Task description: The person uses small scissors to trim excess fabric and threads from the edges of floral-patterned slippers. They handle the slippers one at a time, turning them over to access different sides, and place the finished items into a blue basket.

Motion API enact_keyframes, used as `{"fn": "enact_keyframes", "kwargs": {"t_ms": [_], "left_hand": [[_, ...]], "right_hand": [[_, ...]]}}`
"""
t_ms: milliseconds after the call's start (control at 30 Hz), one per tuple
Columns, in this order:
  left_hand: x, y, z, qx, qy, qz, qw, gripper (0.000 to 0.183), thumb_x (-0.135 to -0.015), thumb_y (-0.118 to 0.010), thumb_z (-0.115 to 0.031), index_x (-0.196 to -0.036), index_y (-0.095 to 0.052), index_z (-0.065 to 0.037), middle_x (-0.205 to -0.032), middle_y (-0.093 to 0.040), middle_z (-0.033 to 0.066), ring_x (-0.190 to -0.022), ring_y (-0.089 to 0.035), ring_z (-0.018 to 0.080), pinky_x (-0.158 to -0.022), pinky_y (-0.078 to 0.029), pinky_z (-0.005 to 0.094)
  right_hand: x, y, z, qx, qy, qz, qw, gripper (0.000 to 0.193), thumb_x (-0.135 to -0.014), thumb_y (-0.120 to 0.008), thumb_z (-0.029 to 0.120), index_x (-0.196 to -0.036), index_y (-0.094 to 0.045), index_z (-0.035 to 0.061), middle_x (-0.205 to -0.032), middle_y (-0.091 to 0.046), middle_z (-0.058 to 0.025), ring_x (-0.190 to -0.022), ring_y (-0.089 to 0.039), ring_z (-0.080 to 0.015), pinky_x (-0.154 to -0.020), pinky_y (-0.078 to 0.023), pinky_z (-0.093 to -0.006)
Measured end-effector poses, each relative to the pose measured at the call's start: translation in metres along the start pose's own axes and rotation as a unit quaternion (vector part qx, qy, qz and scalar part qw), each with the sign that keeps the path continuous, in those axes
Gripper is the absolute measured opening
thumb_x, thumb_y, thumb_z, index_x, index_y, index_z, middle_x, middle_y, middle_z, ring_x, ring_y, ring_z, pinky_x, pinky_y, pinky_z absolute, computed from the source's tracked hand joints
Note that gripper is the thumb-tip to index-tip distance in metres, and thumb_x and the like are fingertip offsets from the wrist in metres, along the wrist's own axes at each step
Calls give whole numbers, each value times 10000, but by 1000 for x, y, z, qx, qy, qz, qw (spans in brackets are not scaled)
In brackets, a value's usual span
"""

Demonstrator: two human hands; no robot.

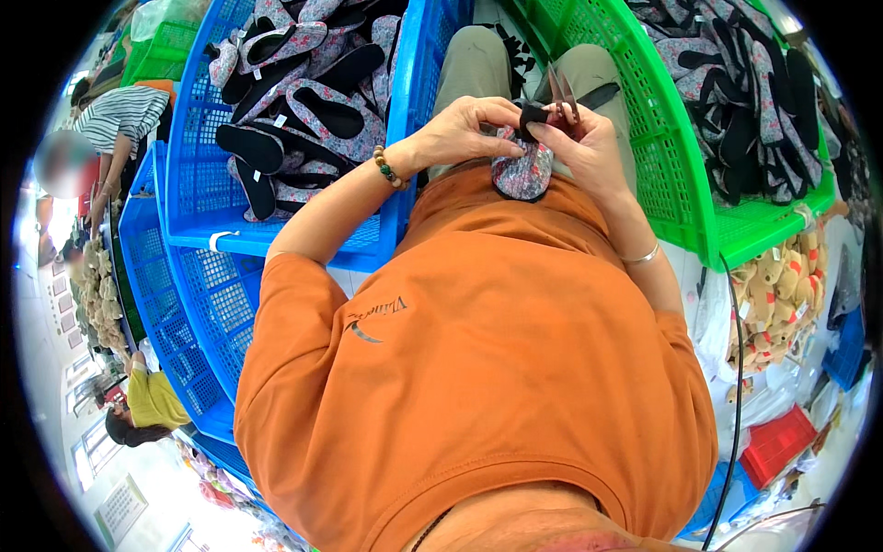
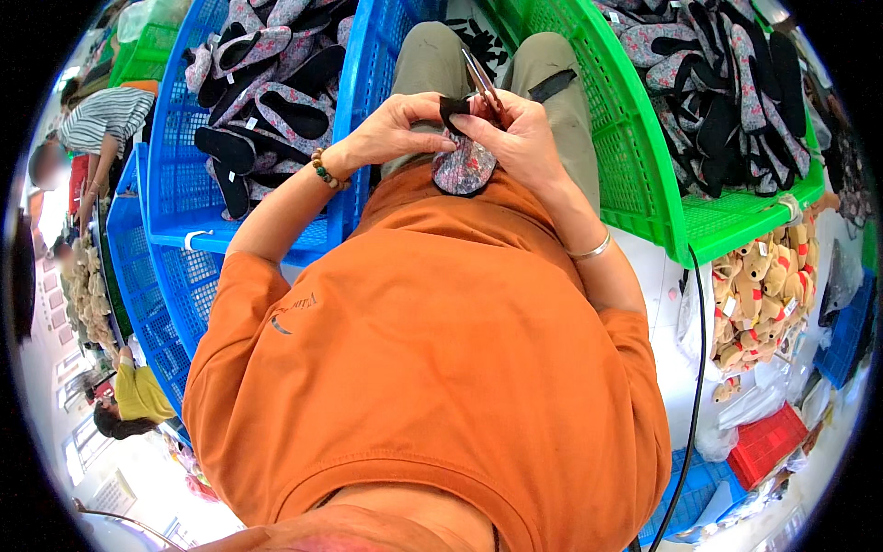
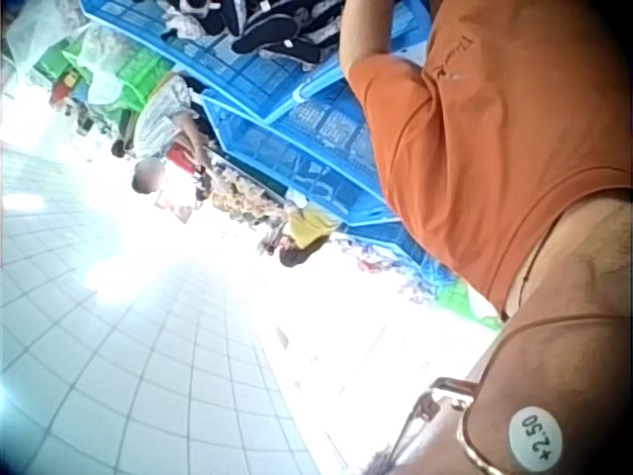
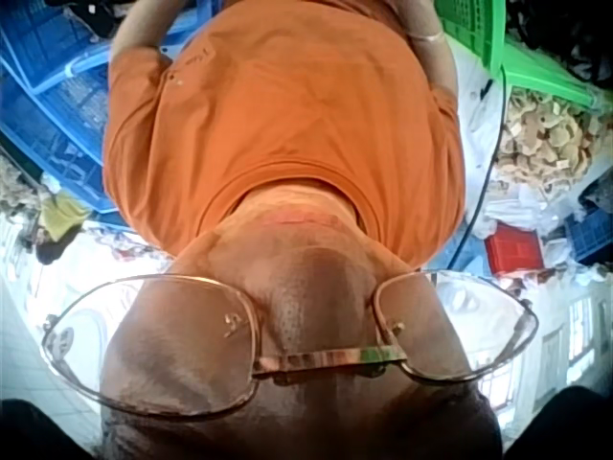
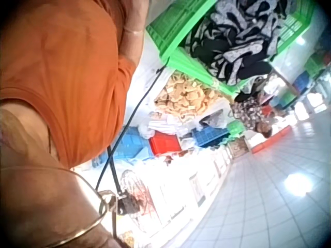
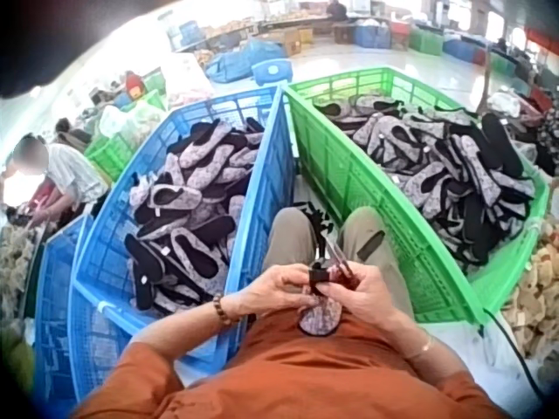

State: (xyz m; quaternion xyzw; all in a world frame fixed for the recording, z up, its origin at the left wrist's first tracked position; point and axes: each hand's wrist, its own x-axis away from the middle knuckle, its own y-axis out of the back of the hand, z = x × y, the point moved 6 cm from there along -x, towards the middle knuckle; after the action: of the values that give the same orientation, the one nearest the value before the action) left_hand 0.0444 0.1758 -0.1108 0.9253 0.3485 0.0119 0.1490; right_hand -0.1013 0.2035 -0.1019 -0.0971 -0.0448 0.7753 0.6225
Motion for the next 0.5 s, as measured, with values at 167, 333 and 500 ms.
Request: {"fn": "enact_keyframes", "kwargs": {"t_ms": [167, 333, 500], "left_hand": [[4, -4, -6, -10, -26, -30, 999, 188, -779, -676, -16, -966, -672, -17, -1043, -623, 61, -956, -590, 152, -834, -465, 263], [13, -9, -31, -98, -72, -52, 991, 260, -739, -591, 80, -917, -708, -70, -1028, -625, 84, -959, -612, 199, -812, -483, 265], [21, -10, -29, -85, -52, -65, 993, 313, -722, -569, 131, -927, -708, -60, -1072, -595, 88, -1029, -597, 208, -865, -480, 280]], "right_hand": [[10, -7, 27, 19, 0, 110, 994, 87, -817, -677, 28, -859, -615, -18, -777, -597, -9, -712, -533, -46, -625, -436, -196], [24, 11, 36, -112, -24, 147, 982, 52, -844, -621, -7, -888, -617, -34, -845, -624, -59, -781, -593, -105, -700, -483, -231], [17, 28, 2, 67, -23, 23, 997, 106, -850, -646, 49, -922, -618, -24, -805, -595, 7, -682, -501, -32, -604, -421, -183]]}}
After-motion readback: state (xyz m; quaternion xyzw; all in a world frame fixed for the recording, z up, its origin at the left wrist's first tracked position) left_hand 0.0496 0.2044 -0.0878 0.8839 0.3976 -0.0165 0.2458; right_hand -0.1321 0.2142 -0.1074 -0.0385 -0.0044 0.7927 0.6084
